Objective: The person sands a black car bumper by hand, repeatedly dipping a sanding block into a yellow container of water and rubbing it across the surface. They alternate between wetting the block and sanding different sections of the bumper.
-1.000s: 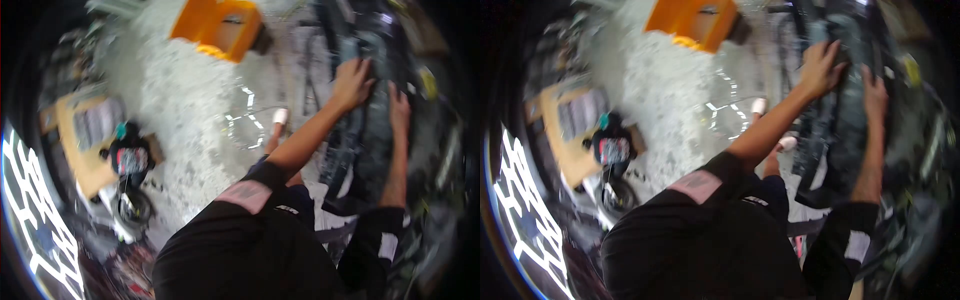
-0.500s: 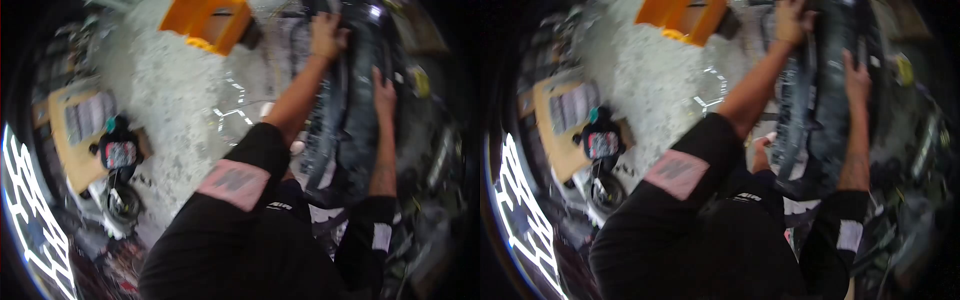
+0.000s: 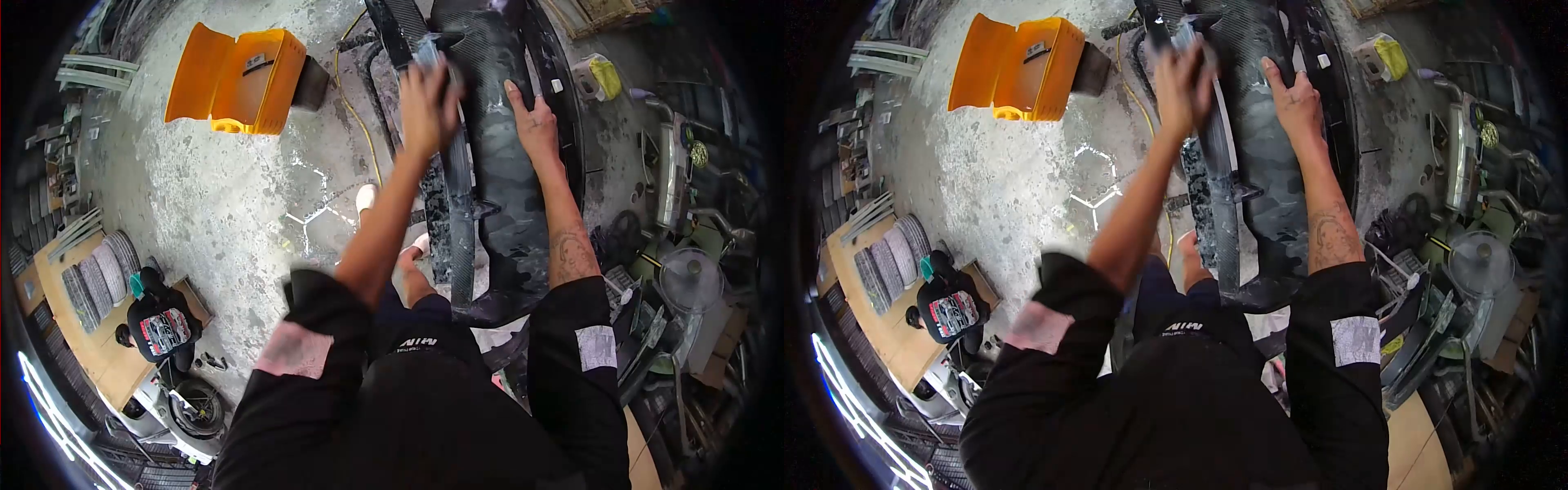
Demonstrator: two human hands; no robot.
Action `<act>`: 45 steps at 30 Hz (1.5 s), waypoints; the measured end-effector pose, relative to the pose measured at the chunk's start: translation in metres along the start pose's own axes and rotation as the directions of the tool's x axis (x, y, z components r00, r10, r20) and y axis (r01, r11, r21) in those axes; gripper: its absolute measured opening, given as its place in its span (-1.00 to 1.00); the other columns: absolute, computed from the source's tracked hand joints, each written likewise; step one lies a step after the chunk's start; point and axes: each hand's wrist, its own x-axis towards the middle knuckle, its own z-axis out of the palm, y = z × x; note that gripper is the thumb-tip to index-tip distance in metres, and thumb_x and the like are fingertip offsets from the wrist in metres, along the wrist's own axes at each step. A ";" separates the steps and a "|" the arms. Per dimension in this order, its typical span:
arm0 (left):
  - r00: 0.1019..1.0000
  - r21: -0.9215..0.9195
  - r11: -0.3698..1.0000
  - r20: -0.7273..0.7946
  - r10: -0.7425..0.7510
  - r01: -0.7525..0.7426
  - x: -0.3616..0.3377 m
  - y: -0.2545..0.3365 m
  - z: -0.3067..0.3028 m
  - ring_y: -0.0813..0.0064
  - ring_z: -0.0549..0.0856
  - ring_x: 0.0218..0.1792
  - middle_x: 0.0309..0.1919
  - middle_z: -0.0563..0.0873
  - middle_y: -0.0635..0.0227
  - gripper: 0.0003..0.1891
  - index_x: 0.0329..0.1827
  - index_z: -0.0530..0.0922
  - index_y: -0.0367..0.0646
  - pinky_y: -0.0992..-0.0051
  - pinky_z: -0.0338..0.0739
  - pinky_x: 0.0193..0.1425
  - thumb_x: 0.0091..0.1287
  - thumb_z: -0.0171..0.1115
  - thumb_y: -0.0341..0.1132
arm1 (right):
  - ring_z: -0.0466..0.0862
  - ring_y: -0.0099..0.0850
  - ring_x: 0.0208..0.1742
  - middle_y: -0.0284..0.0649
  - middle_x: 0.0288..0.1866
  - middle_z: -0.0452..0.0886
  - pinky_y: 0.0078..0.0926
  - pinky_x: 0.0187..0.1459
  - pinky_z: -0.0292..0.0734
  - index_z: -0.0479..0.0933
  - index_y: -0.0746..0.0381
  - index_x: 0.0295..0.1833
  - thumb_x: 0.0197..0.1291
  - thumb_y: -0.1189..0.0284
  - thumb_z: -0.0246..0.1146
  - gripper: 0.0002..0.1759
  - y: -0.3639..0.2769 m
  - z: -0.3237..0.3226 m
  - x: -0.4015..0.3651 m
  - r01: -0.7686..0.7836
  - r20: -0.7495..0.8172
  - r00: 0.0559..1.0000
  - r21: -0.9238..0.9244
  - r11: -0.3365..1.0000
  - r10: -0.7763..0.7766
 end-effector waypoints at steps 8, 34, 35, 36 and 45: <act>0.998 -0.008 0.999 0.041 -0.047 0.047 0.004 0.008 0.000 -0.13 0.58 0.02 0.08 0.63 -0.13 -0.45 0.41 0.60 -0.15 0.08 0.50 0.17 0.33 0.44 -0.30 | 0.64 0.34 0.25 0.47 0.07 0.68 0.03 0.28 0.54 0.61 0.52 0.10 0.28 -0.45 0.17 0.06 -0.004 -0.003 -0.007 -0.045 0.000 0.999 -0.002 0.999 0.045; 0.993 -0.030 0.994 -0.052 -0.104 0.103 0.046 -0.032 0.018 -0.17 0.57 0.02 0.10 0.60 -0.14 -0.54 0.28 0.63 -0.23 -0.02 0.49 0.16 0.33 0.42 -0.29 | 0.65 0.38 0.18 0.53 -0.03 0.66 0.06 0.20 0.57 0.63 0.54 0.03 0.30 -0.41 0.19 0.02 -0.003 -0.004 -0.007 -0.026 -0.034 0.999 -0.028 0.999 0.025; 0.991 -0.047 0.995 -0.092 -0.095 0.091 0.064 -0.045 0.029 -0.16 0.57 0.01 0.08 0.60 -0.14 -0.54 0.28 0.63 -0.24 -0.01 0.49 0.13 0.34 0.42 -0.29 | 0.63 0.36 0.24 0.51 0.03 0.66 0.04 0.25 0.54 0.61 0.54 0.12 0.29 -0.43 0.19 0.06 -0.003 -0.010 -0.008 -0.038 0.028 0.999 -0.010 0.999 0.039; 0.987 -0.064 0.996 -0.143 -0.074 0.065 0.078 -0.053 0.033 -0.15 0.56 -0.01 0.05 0.60 -0.13 -0.55 0.27 0.63 -0.24 0.00 0.49 0.10 0.35 0.41 -0.28 | 0.61 0.34 0.30 0.49 0.09 0.66 0.01 0.30 0.52 0.59 0.55 0.20 0.27 -0.45 0.19 0.10 -0.008 -0.011 -0.001 -0.042 0.080 0.996 0.015 0.999 0.041; 0.983 -0.066 0.997 0.183 -0.034 0.047 -0.047 0.015 -0.015 -0.14 0.58 0.15 0.16 0.60 -0.06 -0.32 0.50 0.52 -0.18 -0.09 0.38 0.45 0.29 0.48 -0.29 | 0.64 0.38 0.21 0.52 0.00 0.67 0.06 0.21 0.57 0.63 0.53 0.06 0.31 -0.39 0.20 0.01 -0.005 0.001 -0.003 0.032 -0.050 0.998 -0.006 0.999 -0.032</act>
